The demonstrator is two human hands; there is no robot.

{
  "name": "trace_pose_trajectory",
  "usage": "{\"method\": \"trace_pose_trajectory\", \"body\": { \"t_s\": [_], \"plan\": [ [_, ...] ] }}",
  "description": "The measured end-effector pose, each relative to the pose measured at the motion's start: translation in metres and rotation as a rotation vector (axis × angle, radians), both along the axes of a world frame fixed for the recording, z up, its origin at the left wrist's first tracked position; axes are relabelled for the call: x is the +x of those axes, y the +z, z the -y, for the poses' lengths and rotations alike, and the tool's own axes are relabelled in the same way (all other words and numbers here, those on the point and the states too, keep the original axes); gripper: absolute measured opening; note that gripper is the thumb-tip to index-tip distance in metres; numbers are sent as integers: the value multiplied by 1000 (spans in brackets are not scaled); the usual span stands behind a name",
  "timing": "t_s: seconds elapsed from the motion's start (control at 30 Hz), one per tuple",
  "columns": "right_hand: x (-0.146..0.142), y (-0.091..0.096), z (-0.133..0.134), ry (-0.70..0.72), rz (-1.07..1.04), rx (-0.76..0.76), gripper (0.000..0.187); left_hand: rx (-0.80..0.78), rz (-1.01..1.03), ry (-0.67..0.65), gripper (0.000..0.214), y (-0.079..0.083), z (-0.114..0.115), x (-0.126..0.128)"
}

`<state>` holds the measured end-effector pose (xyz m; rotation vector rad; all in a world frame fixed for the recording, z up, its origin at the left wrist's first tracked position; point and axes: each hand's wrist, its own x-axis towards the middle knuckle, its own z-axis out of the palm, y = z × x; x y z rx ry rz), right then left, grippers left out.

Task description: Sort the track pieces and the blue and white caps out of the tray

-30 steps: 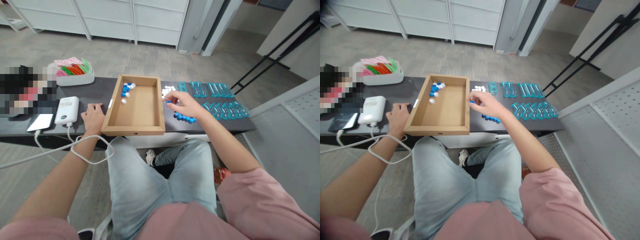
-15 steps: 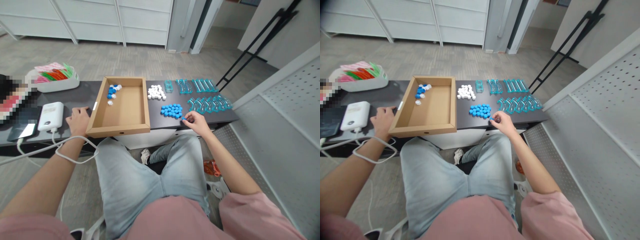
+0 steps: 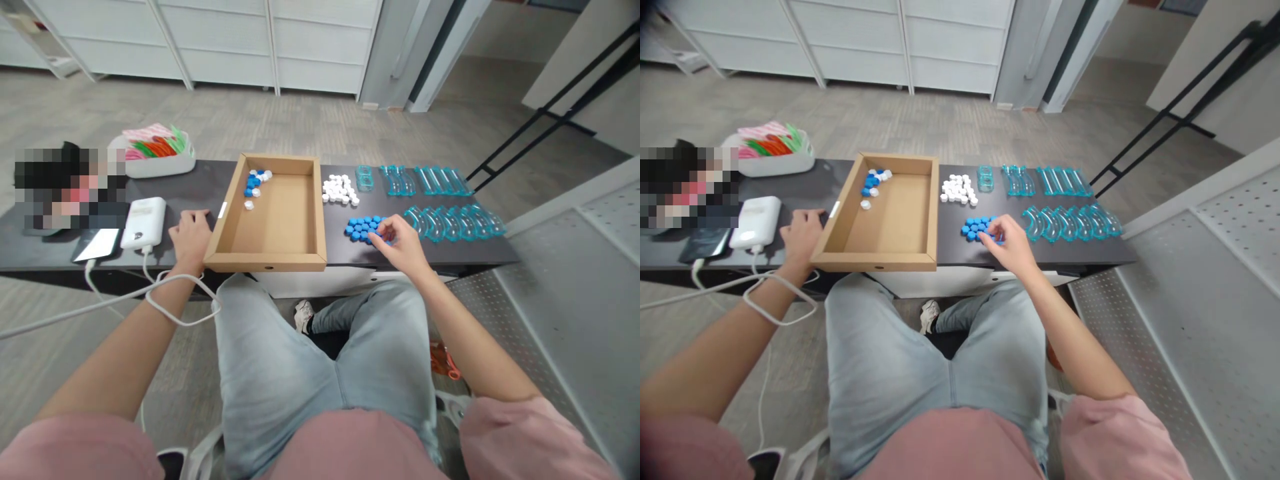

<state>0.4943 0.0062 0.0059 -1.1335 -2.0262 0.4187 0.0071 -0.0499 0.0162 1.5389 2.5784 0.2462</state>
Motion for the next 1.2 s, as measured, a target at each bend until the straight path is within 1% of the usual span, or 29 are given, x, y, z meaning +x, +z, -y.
{"method": "trace_pose_trajectory", "body": {
  "t_s": [0.07,0.13,0.17,0.27,0.33,0.4,0.43,0.47,0.53,0.6,0.67,0.77,0.87,0.93,1.0,1.1,1.13,1.2],
  "plan": [
    [-40,15,-18,146,44,17,17,12,6,-6,65,0,1,0],
    [-91,27,-44,315,107,31,8,27,8,-16,64,-2,1,-1],
    [-119,30,-59,393,146,25,7,38,2,-13,64,-4,1,-1],
    [-210,32,-102,540,292,-27,22,75,-27,1,62,-9,0,-3],
    [-266,28,-122,558,420,-33,30,93,-43,3,61,-12,-1,-3],
    [-310,25,-128,549,592,-38,29,104,-50,0,61,-14,-2,-3],
    [-325,23,-127,551,667,-39,25,108,-53,1,62,-15,-2,-3],
    [-336,22,-123,563,728,-40,20,112,-57,3,62,-15,-2,-3],
    [-345,22,-108,629,788,-44,9,114,-63,5,62,-17,-2,-4],
    [-338,25,-89,721,748,-48,7,113,-63,6,62,-18,-2,-5],
    [-317,32,-70,786,625,-59,12,113,-58,6,61,-18,-2,-5],
    [-269,49,-54,803,407,-92,18,100,-50,1,61,-14,0,-4],
    [-205,67,-58,754,274,-114,23,69,-44,-18,63,-9,1,-2],
    [-159,74,-72,637,220,-123,22,48,-41,-26,64,-5,2,0],
    [-113,73,-91,469,171,-158,18,35,-36,-22,64,-3,2,1],
    [-56,60,-119,189,99,-234,18,19,-25,-12,64,-2,1,0],
    [-43,53,-127,102,87,-267,19,16,-24,-11,65,-3,0,-1],
    [-25,39,-139,-38,88,-334,20,20,-23,-19,66,-5,0,-3]
  ]
}}
